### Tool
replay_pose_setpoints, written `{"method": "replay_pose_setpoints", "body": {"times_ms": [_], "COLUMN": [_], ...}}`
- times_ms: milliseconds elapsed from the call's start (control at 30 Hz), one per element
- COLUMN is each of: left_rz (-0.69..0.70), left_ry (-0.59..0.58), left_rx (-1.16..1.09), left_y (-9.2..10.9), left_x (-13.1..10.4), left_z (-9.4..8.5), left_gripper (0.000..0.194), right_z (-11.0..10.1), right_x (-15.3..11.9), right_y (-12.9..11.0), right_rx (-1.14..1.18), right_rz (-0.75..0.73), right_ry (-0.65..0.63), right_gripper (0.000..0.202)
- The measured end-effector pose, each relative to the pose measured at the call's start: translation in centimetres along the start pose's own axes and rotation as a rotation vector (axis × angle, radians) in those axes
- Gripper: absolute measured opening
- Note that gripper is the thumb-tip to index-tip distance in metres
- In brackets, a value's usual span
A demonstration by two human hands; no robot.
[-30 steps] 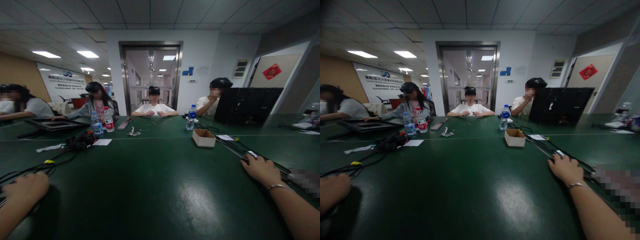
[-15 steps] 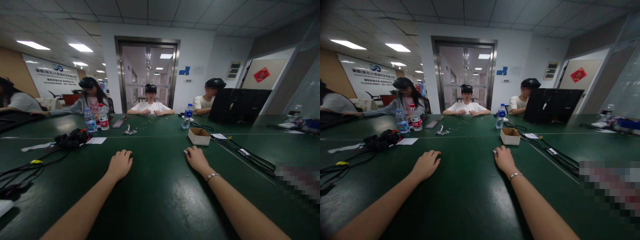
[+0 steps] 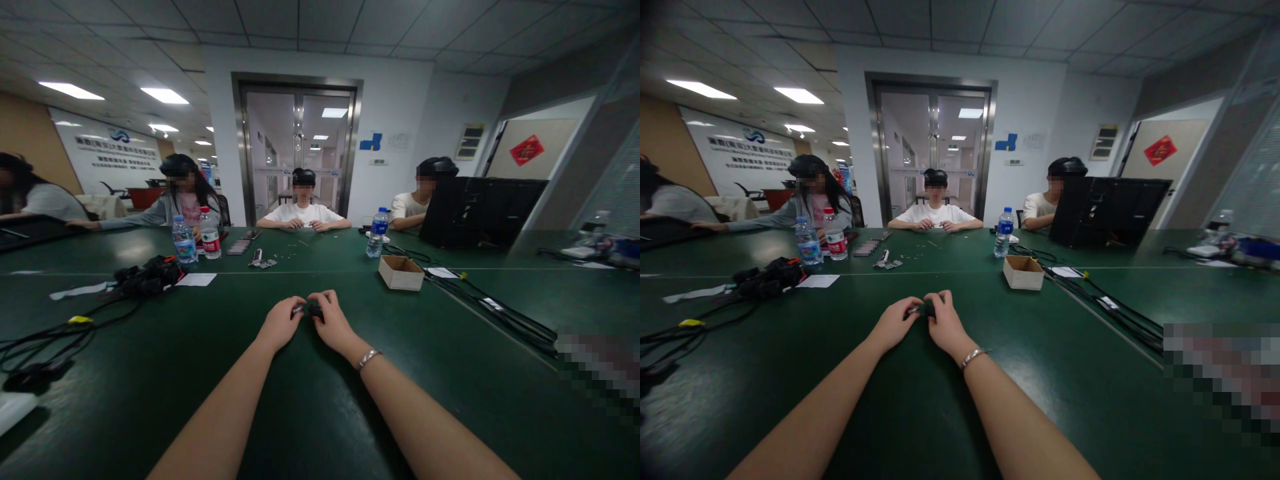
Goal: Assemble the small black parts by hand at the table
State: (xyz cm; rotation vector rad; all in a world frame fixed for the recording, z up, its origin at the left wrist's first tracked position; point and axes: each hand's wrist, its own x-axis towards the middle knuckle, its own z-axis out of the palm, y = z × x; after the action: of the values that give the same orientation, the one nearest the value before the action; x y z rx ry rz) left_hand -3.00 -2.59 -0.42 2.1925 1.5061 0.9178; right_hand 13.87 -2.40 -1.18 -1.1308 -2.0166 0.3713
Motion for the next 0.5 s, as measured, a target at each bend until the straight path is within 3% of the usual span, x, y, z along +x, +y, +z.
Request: {"method": "replay_pose_setpoints", "body": {"times_ms": [100, 200, 367, 500], "left_rz": [0.039, 0.045, -0.051, -0.087], "left_ry": [-0.015, -0.012, 0.034, 0.052], "left_rx": [0.002, 0.001, -0.157, -0.28], "left_y": [-0.24, -0.51, -0.95, -0.85], "left_x": [0.12, 0.3, 0.58, 0.72], "left_z": [0.0, 0.22, 0.54, 0.4], "left_gripper": [0.025, 0.026, 0.034, 0.02], "right_z": [-0.22, -0.08, 0.06, 0.07], "right_x": [0.31, 0.61, 0.66, 0.69], "right_y": [0.43, 0.56, 0.73, 0.99], "right_rx": [0.071, 0.15, 0.227, 0.162], "right_rz": [0.031, 0.077, 0.089, 0.086], "right_ry": [0.02, 0.023, -0.015, 0.028], "right_gripper": [0.041, 0.053, 0.051, 0.043]}}
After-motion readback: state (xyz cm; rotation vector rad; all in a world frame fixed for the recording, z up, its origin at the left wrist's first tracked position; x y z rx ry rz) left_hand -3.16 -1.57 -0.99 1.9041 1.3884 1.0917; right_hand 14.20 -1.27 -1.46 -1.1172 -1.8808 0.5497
